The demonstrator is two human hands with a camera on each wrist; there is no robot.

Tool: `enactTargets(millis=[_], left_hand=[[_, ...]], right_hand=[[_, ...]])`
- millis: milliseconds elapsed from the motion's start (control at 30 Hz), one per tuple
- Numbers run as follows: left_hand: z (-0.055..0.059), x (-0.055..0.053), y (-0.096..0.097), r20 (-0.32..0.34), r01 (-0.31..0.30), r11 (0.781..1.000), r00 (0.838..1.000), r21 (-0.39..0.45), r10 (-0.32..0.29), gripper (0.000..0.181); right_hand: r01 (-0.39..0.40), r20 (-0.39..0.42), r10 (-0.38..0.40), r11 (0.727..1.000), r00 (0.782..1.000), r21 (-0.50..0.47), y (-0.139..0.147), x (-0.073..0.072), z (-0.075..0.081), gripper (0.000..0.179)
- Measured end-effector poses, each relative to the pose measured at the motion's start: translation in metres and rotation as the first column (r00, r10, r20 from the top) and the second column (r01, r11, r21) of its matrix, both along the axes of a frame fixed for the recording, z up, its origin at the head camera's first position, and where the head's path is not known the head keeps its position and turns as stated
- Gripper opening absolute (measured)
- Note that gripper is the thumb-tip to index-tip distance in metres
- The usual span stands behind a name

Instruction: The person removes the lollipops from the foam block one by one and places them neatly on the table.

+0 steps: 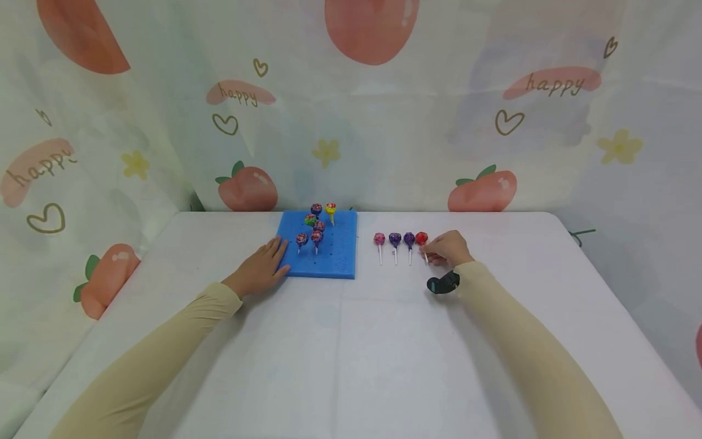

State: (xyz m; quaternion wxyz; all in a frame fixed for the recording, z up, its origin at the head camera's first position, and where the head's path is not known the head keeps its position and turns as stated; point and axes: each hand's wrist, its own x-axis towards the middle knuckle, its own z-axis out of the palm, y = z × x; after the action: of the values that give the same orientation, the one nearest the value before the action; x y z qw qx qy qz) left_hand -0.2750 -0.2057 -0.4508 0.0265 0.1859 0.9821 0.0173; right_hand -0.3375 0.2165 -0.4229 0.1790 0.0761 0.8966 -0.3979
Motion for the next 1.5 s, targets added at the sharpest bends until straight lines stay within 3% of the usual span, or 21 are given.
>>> enactTargets(millis=[800,1033,1267,1500], left_hand=[[0.002,-0.001,0.002,0.021,-0.009,1.0,1.0,-0.015,0.009,0.068],[0.002,0.0,0.003,0.034,-0.024,1.0,0.999,-0.016,0.024,0.068],[0.001,0.0,0.003,0.032,-0.022,0.999,0.999,-0.027,0.022,0.069],[0.003,0.001,0.004,0.036,-0.029,0.999,0.999,-0.023,0.029,0.068]], right_hand=[[-0.039,0.058,0.041,0.999,0.998,-0.035,0.001,0.001,0.01,0.044],[0.037,0.109,-0.017,0.983,0.994,-0.178,0.001,0.001,0.01,0.037],[0.104,0.11,-0.085,0.979,0.99,-0.175,0.002,0.001,0.006,0.038],[0.013,0.092,0.001,0.988,0.996,-0.151,0.005,0.003,0.007,0.042]])
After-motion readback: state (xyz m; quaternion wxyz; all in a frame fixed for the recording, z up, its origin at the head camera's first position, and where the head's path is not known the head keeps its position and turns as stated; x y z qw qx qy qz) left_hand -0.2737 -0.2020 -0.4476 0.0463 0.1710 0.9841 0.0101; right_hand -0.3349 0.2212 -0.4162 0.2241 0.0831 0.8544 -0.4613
